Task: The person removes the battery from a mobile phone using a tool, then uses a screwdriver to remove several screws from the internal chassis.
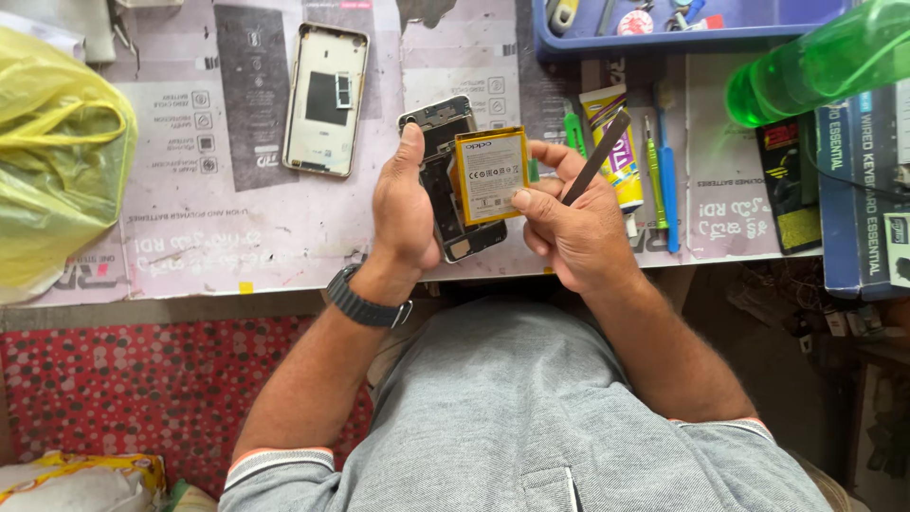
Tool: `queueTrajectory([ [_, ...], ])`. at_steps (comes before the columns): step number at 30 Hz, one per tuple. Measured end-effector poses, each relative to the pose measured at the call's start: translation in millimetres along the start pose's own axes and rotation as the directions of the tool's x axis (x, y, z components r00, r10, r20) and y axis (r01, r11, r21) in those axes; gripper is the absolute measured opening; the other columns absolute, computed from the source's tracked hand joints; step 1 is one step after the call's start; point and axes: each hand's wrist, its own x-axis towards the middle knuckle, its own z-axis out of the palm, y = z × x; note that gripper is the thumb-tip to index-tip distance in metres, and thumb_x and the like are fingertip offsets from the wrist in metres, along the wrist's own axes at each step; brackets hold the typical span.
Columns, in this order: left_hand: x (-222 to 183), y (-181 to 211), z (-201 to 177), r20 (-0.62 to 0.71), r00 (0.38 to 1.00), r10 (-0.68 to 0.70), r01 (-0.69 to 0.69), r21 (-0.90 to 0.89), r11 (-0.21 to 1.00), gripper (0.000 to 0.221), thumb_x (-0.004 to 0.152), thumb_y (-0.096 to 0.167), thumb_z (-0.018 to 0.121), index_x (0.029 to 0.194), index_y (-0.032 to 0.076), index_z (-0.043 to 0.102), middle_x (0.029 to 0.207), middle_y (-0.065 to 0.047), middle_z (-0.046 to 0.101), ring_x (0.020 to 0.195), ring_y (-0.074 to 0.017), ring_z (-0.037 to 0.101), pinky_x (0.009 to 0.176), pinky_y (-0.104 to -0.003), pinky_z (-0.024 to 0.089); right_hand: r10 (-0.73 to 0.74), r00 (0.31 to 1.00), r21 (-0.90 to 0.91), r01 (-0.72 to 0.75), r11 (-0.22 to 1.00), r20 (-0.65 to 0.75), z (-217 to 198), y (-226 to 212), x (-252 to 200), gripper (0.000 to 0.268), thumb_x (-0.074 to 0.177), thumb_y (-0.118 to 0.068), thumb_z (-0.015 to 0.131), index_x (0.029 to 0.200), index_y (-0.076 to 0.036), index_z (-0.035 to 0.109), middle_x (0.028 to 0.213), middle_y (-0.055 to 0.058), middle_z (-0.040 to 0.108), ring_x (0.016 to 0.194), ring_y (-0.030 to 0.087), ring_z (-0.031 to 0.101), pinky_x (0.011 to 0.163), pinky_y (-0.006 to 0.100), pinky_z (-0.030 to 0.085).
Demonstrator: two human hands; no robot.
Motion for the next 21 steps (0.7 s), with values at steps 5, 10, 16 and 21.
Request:
queueTrajectory([
  [5, 10, -1, 3, 0.024, 0.992, 0.125, -0.126, 0.340, 0.932, 0.034, 0.113, 0.024, 0.050, 0.124, -0.005, 0.063, 0.116, -0.010, 0.071, 0.104, -0.0143, 0.066, 0.096, -0.030, 0.055, 0.059, 0.996, 0.093, -0.054, 0.994, -0.060, -9, 3, -5, 0.032, 0.096, -0.001, 0.067, 0.126, 0.004, 0.056, 0.075, 0.000, 0.060, 0.049, 0.003, 0.042, 0.044, 0.022, 0.041],
  [10, 18, 6, 3, 0.000, 0.997, 0.071, -0.066, 0.389, 0.919, 0.032, 0.113, 0.024, 0.049, 0.118, -0.004, 0.064, 0.106, -0.008, 0.071, 0.093, -0.0119, 0.066, 0.085, -0.028, 0.056, 0.036, 0.991, 0.096, -0.023, 0.995, -0.132, -19, 0, -6, 0.026, 0.096, 0.000, 0.064, 0.121, 0.002, 0.057, 0.081, 0.002, 0.063, 0.047, 0.003, 0.039, 0.042, 0.023, 0.039],
  [16, 23, 11, -2, 0.036, 0.999, 0.004, -0.017, 0.386, 0.922, 0.032, 0.112, 0.025, 0.050, 0.113, -0.005, 0.063, 0.102, -0.007, 0.070, 0.089, -0.0104, 0.065, 0.080, -0.026, 0.057, -0.039, 0.988, 0.027, 0.044, 0.999, -0.151, -25, -6, -9, 0.025, 0.098, 0.001, 0.064, 0.123, 0.005, 0.059, 0.079, 0.001, 0.060, 0.048, 0.004, 0.039, 0.044, 0.024, 0.040],
  [21, 27, 10, -6, -0.016, 1.000, 0.004, 0.006, 0.557, 0.830, 0.035, 0.113, 0.028, 0.054, 0.107, -0.005, 0.062, 0.094, -0.005, 0.065, 0.081, -0.0077, 0.058, 0.070, -0.025, 0.055, -0.098, 0.973, -0.045, 0.090, 0.995, -0.210, -29, -18, -14, 0.025, 0.098, 0.001, 0.063, 0.122, 0.007, 0.059, 0.080, 0.003, 0.062, 0.046, 0.004, 0.037, 0.043, 0.025, 0.039],
])
